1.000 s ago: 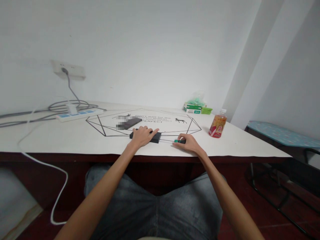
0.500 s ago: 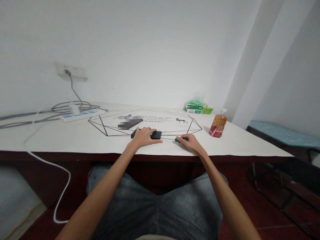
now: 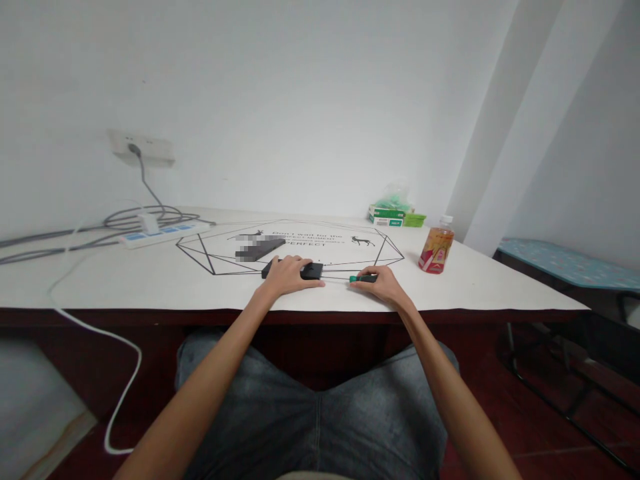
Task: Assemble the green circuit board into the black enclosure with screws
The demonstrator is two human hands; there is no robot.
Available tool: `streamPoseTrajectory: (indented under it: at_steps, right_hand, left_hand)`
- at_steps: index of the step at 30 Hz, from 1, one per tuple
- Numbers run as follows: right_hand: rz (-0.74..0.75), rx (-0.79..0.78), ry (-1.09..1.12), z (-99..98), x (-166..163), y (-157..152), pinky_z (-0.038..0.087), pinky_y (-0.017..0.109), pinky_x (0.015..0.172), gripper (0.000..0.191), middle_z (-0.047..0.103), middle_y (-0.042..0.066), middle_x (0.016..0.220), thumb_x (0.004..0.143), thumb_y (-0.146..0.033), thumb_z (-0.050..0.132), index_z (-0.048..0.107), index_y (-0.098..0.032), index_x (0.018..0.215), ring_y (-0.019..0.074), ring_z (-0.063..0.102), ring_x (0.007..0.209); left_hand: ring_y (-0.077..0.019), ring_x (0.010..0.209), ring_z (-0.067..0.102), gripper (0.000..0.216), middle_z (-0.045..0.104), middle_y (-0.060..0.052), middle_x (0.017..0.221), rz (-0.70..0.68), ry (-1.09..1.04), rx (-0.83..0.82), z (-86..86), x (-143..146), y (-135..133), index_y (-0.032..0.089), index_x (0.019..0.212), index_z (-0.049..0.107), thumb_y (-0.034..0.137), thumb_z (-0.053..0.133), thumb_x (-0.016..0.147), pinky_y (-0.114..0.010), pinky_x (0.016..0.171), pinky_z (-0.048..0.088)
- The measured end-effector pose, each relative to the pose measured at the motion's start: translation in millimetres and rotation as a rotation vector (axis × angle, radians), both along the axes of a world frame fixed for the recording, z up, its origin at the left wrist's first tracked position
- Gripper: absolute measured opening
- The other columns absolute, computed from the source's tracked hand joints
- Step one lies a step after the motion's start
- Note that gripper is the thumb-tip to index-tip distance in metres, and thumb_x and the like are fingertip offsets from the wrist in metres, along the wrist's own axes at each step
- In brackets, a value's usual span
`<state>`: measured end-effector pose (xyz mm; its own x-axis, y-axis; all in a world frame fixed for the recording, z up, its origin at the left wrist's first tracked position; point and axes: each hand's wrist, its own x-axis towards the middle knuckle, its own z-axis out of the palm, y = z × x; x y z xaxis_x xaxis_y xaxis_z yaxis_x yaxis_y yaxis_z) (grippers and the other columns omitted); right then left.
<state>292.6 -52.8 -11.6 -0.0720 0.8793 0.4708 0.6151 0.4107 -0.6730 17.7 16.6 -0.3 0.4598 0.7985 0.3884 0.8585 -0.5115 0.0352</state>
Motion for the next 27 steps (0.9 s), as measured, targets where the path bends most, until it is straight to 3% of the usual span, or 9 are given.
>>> streamPoseTrajectory:
  at_steps: [3,8,13,16,19,22,27]
  right_hand:
    - [-0.023,-0.024,-0.003,-1.2,0.5,0.6,0.04,0.029,0.058,0.041,0.065,0.003,0.064,0.065,-0.057,0.077,0.073,-0.016,0.07,0.0177,0.055,0.063]
    - [0.055,0.076,-0.042,-1.8,1.7,1.3,0.043,0.028,0.067,0.037,0.067,0.002,0.073,0.069,-0.054,0.076,0.067,-0.019,0.073,0.0173,0.057,0.07]
    - [0.028,0.055,-0.098,-2.2,0.8,-0.3,0.038,0.026,0.062,0.038,0.063,0.0,0.068,0.069,-0.055,0.076,0.065,-0.02,0.076,0.0152,0.052,0.066]
    - [0.025,0.047,-0.099,-0.6,-1.1,-3.0,0.039,0.026,0.062,0.037,0.063,0.0,0.067,0.078,-0.056,0.068,0.063,-0.02,0.079,0.0147,0.052,0.063]
    - [0.033,0.04,-0.046,0.4,-1.0,-4.0,0.041,0.027,0.064,0.032,0.063,0.0,0.067,0.087,-0.052,0.056,0.061,-0.021,0.094,0.0149,0.053,0.062]
    - [0.027,0.072,0.008,-0.7,1.4,-1.7,0.044,0.029,0.069,0.035,0.065,0.0,0.071,0.079,-0.048,0.067,0.062,-0.021,0.1,0.0169,0.057,0.068]
    - [0.011,0.094,0.017,-3.4,4.0,3.4,0.047,0.034,0.075,0.031,0.07,0.006,0.082,0.068,-0.048,0.075,0.068,-0.02,0.078,0.0209,0.061,0.078]
  left_hand:
    - [-0.0376,0.119,0.055,0.085,0.063,-0.014,0.132,0.003,-0.002,-0.001,-0.5,-0.3,0.8,0.026,0.13,0.062,0.086,0.046,0.073,-0.056,0.104,0.029]
    - [-0.0372,0.12,0.054,0.084,0.064,-0.014,0.13,-0.003,-0.002,0.003,-1.2,-0.6,1.9,0.025,0.129,0.063,0.086,0.046,0.073,-0.055,0.104,0.029]
    - [-0.0373,0.12,0.054,0.084,0.063,-0.014,0.131,-0.01,-0.001,0.003,-0.3,-0.6,0.2,0.025,0.13,0.063,0.085,0.046,0.074,-0.056,0.105,0.029]
    - [-0.0371,0.118,0.055,0.084,0.064,-0.015,0.129,-0.009,0.0,0.009,0.7,-0.1,-1.4,0.024,0.13,0.062,0.085,0.045,0.075,-0.055,0.105,0.029]
    - [-0.0371,0.118,0.055,0.084,0.063,-0.015,0.13,0.0,0.008,0.001,0.9,0.0,-1.5,0.025,0.131,0.062,0.085,0.045,0.075,-0.055,0.105,0.029]
    - [-0.037,0.119,0.055,0.083,0.063,-0.014,0.132,0.002,0.005,-0.005,0.4,-0.4,-0.6,0.027,0.131,0.061,0.084,0.046,0.074,-0.054,0.105,0.028]
    - [-0.0366,0.121,0.053,0.08,0.063,-0.014,0.131,-0.007,-0.001,-0.003,-0.4,0.3,-0.6,0.027,0.131,0.061,0.083,0.046,0.076,-0.054,0.106,0.026]
